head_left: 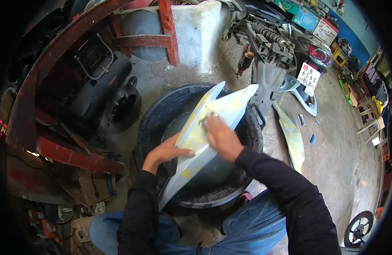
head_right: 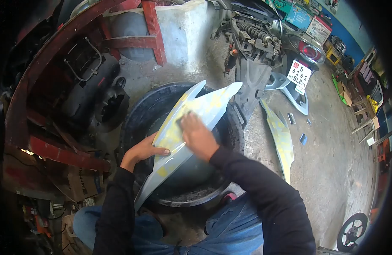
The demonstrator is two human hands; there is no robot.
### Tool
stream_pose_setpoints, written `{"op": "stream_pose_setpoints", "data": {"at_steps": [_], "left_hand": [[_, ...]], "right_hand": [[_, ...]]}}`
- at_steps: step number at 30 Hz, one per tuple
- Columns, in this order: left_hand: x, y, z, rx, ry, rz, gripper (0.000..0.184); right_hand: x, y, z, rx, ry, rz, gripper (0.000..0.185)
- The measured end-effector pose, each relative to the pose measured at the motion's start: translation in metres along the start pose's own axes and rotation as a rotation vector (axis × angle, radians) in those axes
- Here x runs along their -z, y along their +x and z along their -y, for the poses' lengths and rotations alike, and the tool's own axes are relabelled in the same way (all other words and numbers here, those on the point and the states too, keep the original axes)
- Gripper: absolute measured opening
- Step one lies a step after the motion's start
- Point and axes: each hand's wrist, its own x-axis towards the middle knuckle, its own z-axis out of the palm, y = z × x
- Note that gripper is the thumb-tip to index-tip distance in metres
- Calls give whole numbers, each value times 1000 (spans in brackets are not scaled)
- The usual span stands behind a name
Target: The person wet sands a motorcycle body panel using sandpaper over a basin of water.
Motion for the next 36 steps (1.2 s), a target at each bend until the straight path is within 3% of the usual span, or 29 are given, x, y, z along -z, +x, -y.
{"op": "stream_pose_setpoints", "data": {"at_steps": [2, 4, 10, 12, 14, 16, 18, 20, 22, 25, 26, 28, 29, 30, 32, 34, 36], "left_hand": [[2, 5, -2, -26, 0, 0, 84], [2, 3, -1, -6, -10, 4, 84], [2, 4, -1, -48, 13, 7, 82], [5, 7, 1, -37, 3, 15, 82], [3, 2, 5, -9, -15, 11, 81], [2, 1, 0, -24, -34, 14, 82], [4, 5, 1, -20, -30, 16, 82], [5, 7, 0, -24, -27, 8, 82], [4, 2, 1, -17, -5, 29, 85], [1, 0, -2, -71, 15, 21, 86], [4, 3, -4, -80, 14, 22, 86], [2, 0, 0, -50, -52, 39, 86], [2, -1, -1, -42, -44, 40, 86], [-1, -3, 3, -39, -57, 38, 86], [0, -2, 1, -54, -84, 18, 82], [1, 2, 1, -55, -97, 18, 83], [2, 2, 4, -44, -115, 8, 83]], "right_hand": [[10, -1, 2, 12, 102, 32, 41], [-2, 13, -39, -178, 101, -60, 37], [19, -8, 6, 31, 115, 67, 41], [11, 9, -25, -141, 153, -11, 39], [1, 9, -29, -163, 85, -43, 39], [1, -7, 0, 63, 39, -1, 38], [13, -9, 11, 63, 141, 19, 36], [3, 13, -29, -148, 174, -102, 35], [11, 24, -27, -243, 75, 27, 41], [6, -4, 12, 112, 69, 36, 40], [5, 0, 2, 115, 61, 36, 40], [11, 14, -20, -80, 175, -27, 39], [3, 22, -41, -133, 65, -55, 39], [0, 13, -33, -130, 67, -43, 39], [-3, -7, -2, 75, 7, -14, 37], [18, -1, 9, 67, 88, 29, 34], [20, 22, -20, -231, 252, 103, 36]]}}
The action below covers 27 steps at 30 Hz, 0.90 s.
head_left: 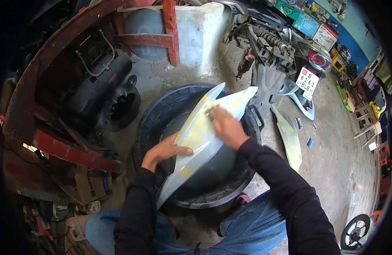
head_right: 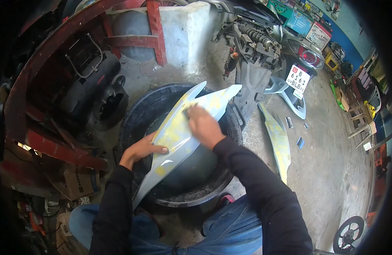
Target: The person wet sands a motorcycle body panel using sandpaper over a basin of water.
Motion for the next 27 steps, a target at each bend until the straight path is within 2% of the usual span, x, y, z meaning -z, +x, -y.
{"op": "stream_pose_setpoints", "data": {"at_steps": [1, 2, 5, 6, 8, 10, 12, 14, 16, 18, 20, 22, 24, 27], "left_hand": [[1, 0, 0, 23, 9, 5, 84], [1, -1, -2, 45, 24, 11, 84], [-3, -3, -1, 7, -24, 1, 84], [-3, -3, -2, 5, -16, 6, 84], [-3, -1, 0, -12, 10, -13, 84], [-3, 0, 3, -11, -5, -9, 83], [-3, 0, 6, 1, -9, 1, 82], [-7, 1, 10, -99, -78, -26, 80], [-7, 0, 6, -72, -77, -20, 82], [-7, -2, 5, -44, -82, -28, 84], [-6, -4, 3, -33, -42, -11, 85], [-6, -2, 6, -63, -60, -17, 83], [-8, -1, 7, -97, -88, -26, 81], [-6, -4, 7, -19, -26, -50, 80]], "right_hand": [[-4, 11, -9, 46, -117, -116, 35], [-12, 3, -11, 44, -110, -113, 35], [-23, -34, 26, 312, -161, -108, 35], [-20, -30, 23, 308, -164, -116, 35], [-5, -12, 8, 122, -2, -27, 35], [-2, 15, -16, 16, -124, -149, 35], [-12, 0, -7, 129, -238, -78, 35], [-18, -34, 25, 274, -194, -65, 36], [-11, -29, 19, 218, -129, -2, 38], [-8, -2, -6, 44, -156, -92, 41], [-21, -14, -3, 58, -182, -123, 41], [-25, -43, 26, 211, -220, -52, 41], [-14, -37, 24, 187, -170, 7, 42], [-9, 3, -11, 26, -168, -96, 42]]}}
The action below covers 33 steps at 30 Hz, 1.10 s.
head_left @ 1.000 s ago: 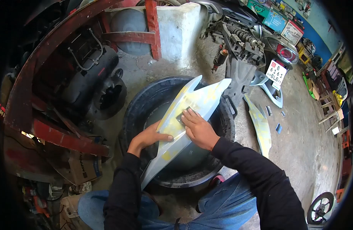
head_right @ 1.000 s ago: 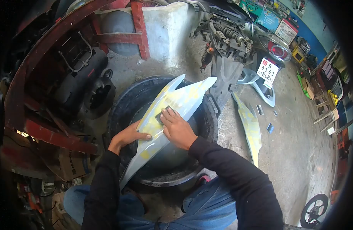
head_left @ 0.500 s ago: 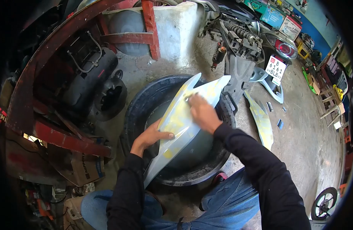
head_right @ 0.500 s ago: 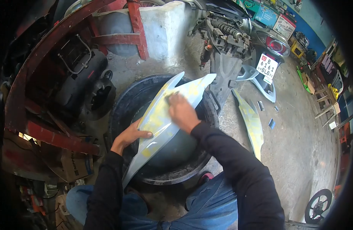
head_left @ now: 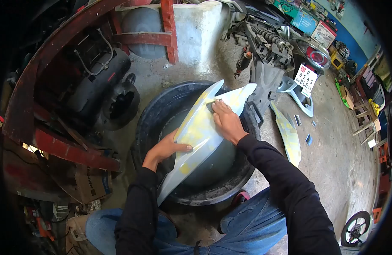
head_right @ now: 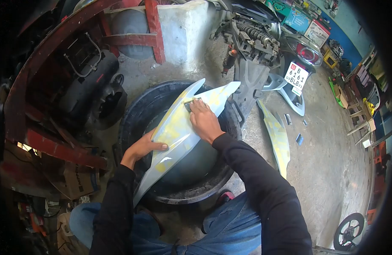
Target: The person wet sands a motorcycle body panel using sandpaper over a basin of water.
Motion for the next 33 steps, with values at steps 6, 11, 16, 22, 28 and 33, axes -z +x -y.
{"op": "stream_pose_setpoints", "data": {"at_steps": [6, 11, 16, 22, 28, 33], "left_hand": [[-1, 4, 0, -71, -63, 18, 79], [0, 3, 0, -34, -11, 3, 79], [0, 5, -2, -45, -25, -2, 78], [2, 4, -3, -71, -7, 28, 84], [-2, 1, -2, -52, 11, 19, 81], [-1, 5, 1, -66, -16, -1, 78]], "right_hand": [[-2, -24, 26, 178, 7, 40, 39], [-10, -21, 27, 150, -99, -2, 41], [-8, -7, 18, 115, -110, -5, 43], [-14, -44, 58, 146, -88, 6, 43], [-14, -25, 36, 128, -228, 4, 45], [-14, -12, 17, 118, -60, -5, 45]]}}
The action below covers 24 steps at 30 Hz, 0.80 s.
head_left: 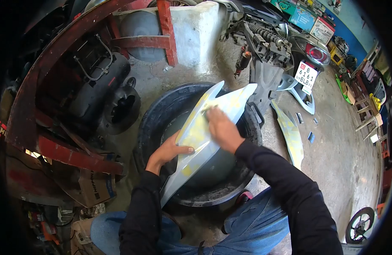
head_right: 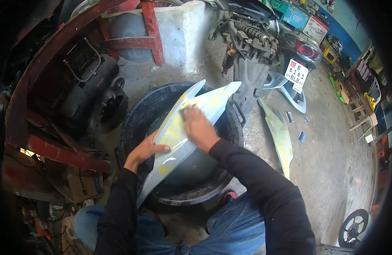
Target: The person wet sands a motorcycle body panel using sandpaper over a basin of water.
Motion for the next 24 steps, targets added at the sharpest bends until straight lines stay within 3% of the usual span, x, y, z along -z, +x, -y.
{"op": "stream_pose_setpoints", "data": {"at_steps": [2, 4, 6, 10, 12, 13, 14, 16, 20, 22, 24], "left_hand": [[-4, -5, -7, 35, -27, 7, 79], [-4, -4, -2, 5, -17, 7, 79], [-1, 1, -1, -39, -11, 3, 79], [-3, -3, 0, 8, -35, 0, 80], [-2, -4, -3, 9, -26, 5, 81], [-1, -4, 0, -10, -30, 2, 81], [-1, -1, 0, -37, -35, 1, 81], [0, -1, 0, 7, -36, 25, 80], [-2, -4, -3, 6, -39, 24, 80], [0, -1, 1, -15, -29, 15, 80], [-1, 0, 3, -38, -37, 0, 80]], "right_hand": [[0, 4, -1, -90, 36, -46, 45], [-4, -15, 26, 138, -181, -14, 43], [0, -22, 38, 131, -78, 2, 44], [4, 12, -1, -134, 7, 38, 58], [0, -11, 23, 57, -68, 50, 66], [2, -25, 38, 108, 4, 164, 72], [15, -26, 55, 53, 87, 206, 79], [-3, -11, 20, 66, -25, 119, 84], [10, -3, 25, -58, 15, 94, 86], [19, -24, 45, 114, 65, 253, 86], [18, -12, 16, 143, 15, 275, 88]]}}
